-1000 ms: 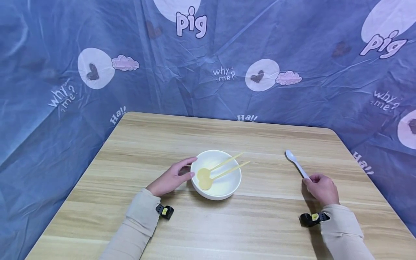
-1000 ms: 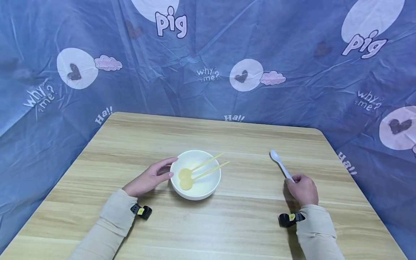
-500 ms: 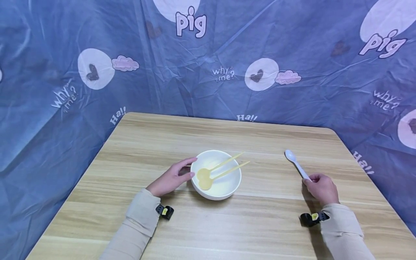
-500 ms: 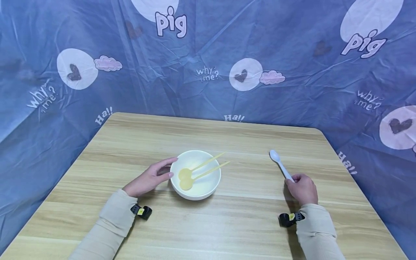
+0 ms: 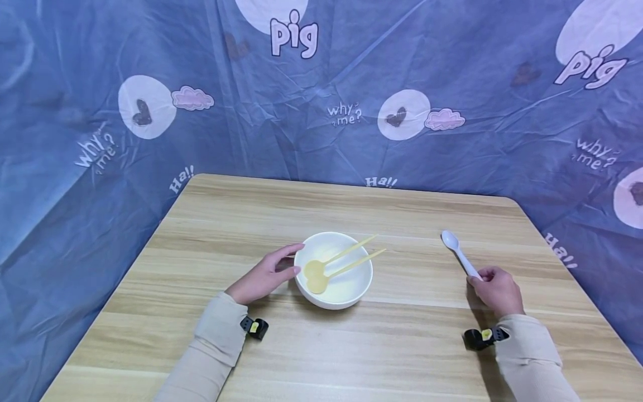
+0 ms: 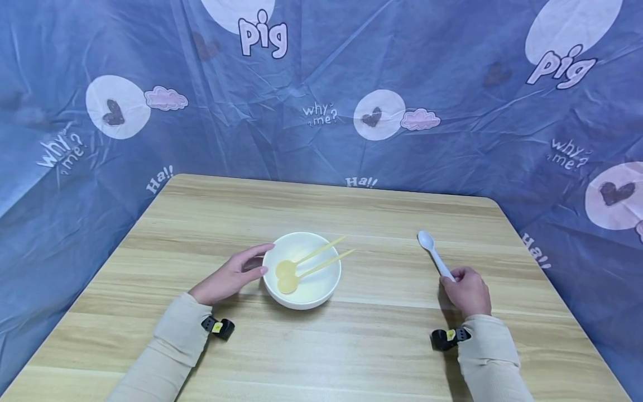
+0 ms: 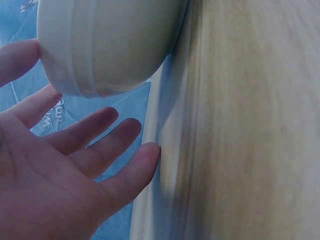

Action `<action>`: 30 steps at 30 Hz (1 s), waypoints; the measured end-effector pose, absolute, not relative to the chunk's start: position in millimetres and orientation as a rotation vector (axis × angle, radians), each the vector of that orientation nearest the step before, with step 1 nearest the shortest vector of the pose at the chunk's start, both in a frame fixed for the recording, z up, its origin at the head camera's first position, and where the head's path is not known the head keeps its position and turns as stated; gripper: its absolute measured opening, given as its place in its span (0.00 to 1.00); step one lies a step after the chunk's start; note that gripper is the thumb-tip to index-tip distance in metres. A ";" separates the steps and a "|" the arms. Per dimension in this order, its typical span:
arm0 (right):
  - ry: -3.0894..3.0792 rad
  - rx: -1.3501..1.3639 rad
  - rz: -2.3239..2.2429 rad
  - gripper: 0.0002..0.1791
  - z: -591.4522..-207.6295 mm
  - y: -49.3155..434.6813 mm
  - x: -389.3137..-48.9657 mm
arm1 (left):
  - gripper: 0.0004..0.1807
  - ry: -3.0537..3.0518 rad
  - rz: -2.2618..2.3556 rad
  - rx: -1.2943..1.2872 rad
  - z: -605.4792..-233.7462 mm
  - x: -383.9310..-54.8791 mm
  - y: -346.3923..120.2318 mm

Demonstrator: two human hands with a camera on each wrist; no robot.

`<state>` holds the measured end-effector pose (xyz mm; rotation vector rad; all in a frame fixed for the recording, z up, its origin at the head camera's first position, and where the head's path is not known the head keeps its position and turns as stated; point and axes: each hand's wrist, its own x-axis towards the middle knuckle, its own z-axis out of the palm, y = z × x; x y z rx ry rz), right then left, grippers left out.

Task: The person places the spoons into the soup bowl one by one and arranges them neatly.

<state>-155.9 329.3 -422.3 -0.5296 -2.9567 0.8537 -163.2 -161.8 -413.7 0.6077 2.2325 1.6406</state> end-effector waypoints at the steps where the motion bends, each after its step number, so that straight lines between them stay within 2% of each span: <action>1: -2.957 -0.530 0.853 0.18 -421.9 329.2 -156.0 | 0.30 2.233 1.641 0.608 -413.6 -163.1 -161.8; 14: -2.946 -0.500 0.877 0.17 -412.7 326.9 -155.6 | 0.30 2.244 1.629 0.596 -415.6 -163.9 -162.8; 30: -2.796 -0.587 0.831 0.21 -406.3 321.6 -154.3 | 0.30 2.229 1.645 0.619 -415.0 -163.2 -162.3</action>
